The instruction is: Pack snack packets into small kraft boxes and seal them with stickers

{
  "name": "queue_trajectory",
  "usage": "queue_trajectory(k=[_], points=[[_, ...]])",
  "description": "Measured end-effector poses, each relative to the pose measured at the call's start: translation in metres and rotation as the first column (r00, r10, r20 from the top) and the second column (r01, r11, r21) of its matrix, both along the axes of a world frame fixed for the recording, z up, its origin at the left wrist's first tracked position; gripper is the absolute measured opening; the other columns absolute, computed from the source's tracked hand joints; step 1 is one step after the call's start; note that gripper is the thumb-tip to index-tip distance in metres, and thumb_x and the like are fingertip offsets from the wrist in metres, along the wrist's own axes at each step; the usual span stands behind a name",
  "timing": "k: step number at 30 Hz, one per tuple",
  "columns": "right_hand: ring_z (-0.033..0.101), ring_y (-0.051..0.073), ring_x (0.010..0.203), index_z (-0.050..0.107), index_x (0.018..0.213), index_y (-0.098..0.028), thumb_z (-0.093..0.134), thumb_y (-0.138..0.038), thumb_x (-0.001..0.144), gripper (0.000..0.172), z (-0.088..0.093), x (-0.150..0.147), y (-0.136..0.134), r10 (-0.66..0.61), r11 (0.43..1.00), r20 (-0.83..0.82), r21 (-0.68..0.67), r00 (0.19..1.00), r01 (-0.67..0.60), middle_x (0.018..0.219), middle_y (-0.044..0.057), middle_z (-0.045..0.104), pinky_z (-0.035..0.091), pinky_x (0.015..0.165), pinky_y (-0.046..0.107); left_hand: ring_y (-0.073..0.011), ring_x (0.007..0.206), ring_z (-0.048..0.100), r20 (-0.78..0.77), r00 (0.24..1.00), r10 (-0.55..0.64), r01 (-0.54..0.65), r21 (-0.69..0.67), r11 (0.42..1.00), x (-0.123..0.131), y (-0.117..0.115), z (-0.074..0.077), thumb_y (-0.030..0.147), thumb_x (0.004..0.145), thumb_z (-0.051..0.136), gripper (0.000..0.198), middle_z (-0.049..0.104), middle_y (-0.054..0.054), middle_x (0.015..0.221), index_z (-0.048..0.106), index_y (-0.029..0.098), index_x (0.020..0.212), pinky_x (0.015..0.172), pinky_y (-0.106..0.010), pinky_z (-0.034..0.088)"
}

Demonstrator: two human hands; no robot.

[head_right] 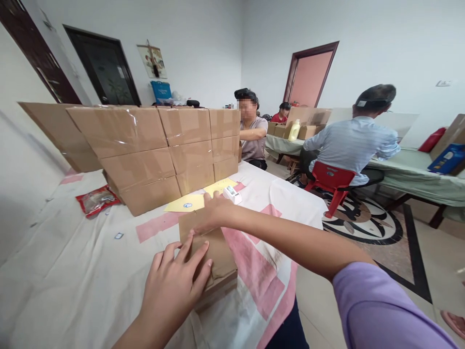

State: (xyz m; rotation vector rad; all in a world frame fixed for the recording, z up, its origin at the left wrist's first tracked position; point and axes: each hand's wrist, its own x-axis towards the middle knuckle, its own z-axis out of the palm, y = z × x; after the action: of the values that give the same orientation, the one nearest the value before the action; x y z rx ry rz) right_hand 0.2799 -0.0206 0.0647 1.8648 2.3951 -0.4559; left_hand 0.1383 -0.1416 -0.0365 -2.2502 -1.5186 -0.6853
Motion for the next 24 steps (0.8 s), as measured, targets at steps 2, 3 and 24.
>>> queue_trajectory(k=[2,3,24], points=[[0.049,0.045,0.134,0.023,0.157,-0.025,0.082,-0.073,0.053,0.129,-0.003,-0.009,-0.004,-0.017,1.0,-0.025,0.011,1.0,0.017,0.16,0.021,0.03,0.048,0.103,0.051,-0.0335,0.105,0.059,-0.034,0.999,-0.009,0.01,0.009,1.0,-0.002,0.0,0.0,0.039,0.094,0.051,0.035,0.069,-0.013,0.129,0.073,0.03,0.121,0.082,-0.045,0.045],[0.047,0.045,0.135,0.017,0.159,-0.028,0.083,-0.072,0.052,0.133,-0.004,-0.01,-0.004,-0.017,1.0,-0.035,-0.025,0.999,0.017,0.163,0.02,0.024,0.047,0.104,0.052,-0.0333,0.104,0.06,-0.05,0.999,-0.013,0.014,0.013,1.0,-0.003,0.0,0.0,0.039,0.095,0.051,0.036,0.069,-0.013,0.129,0.073,0.03,0.121,0.081,-0.045,0.046],[0.074,0.02,0.085,0.037,0.142,-0.025,0.087,-0.046,0.064,0.095,-0.045,0.041,0.023,-0.159,0.853,-0.584,-0.487,0.796,-0.187,0.137,0.014,0.057,0.058,0.051,0.022,-0.0348,0.132,0.054,-0.005,0.996,-0.085,0.083,-0.153,0.985,-0.008,0.011,-0.006,0.04,0.095,0.046,0.037,0.058,-0.013,0.145,0.068,0.031,0.122,0.1,-0.055,0.045]])
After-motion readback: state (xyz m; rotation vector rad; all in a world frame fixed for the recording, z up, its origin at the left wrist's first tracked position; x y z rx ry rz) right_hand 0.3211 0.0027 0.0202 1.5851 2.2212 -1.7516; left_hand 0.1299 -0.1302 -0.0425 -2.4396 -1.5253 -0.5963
